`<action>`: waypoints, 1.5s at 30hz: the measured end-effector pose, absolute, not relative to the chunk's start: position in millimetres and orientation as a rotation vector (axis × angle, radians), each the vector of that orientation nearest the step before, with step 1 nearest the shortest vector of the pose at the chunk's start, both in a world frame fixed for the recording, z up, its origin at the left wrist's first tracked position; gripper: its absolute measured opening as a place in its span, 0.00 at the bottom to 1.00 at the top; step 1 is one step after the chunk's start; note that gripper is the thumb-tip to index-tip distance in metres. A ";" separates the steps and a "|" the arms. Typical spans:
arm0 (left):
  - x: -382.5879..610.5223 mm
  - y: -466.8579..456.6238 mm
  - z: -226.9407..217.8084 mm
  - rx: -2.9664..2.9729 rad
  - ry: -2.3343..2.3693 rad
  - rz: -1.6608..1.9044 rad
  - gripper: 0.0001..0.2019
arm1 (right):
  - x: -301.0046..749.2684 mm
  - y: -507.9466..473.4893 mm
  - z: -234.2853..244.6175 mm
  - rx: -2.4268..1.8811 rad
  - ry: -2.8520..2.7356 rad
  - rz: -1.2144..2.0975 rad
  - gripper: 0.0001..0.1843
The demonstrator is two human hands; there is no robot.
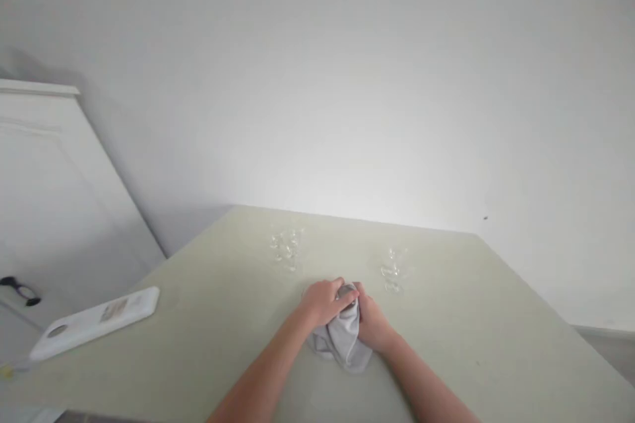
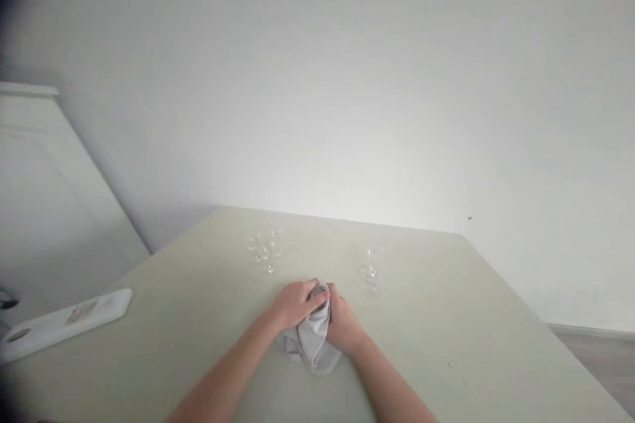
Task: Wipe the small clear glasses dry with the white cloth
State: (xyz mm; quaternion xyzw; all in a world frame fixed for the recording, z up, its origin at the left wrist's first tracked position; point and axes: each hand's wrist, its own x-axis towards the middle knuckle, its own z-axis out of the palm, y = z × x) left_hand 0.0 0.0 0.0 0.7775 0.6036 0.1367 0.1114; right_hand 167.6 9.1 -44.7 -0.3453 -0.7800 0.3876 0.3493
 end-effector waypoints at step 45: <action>-8.9 1.5 -1.8 2.265 1.410 0.716 0.40 | 176.0 0.7 -21.7 -0.698 -2.133 0.696 0.24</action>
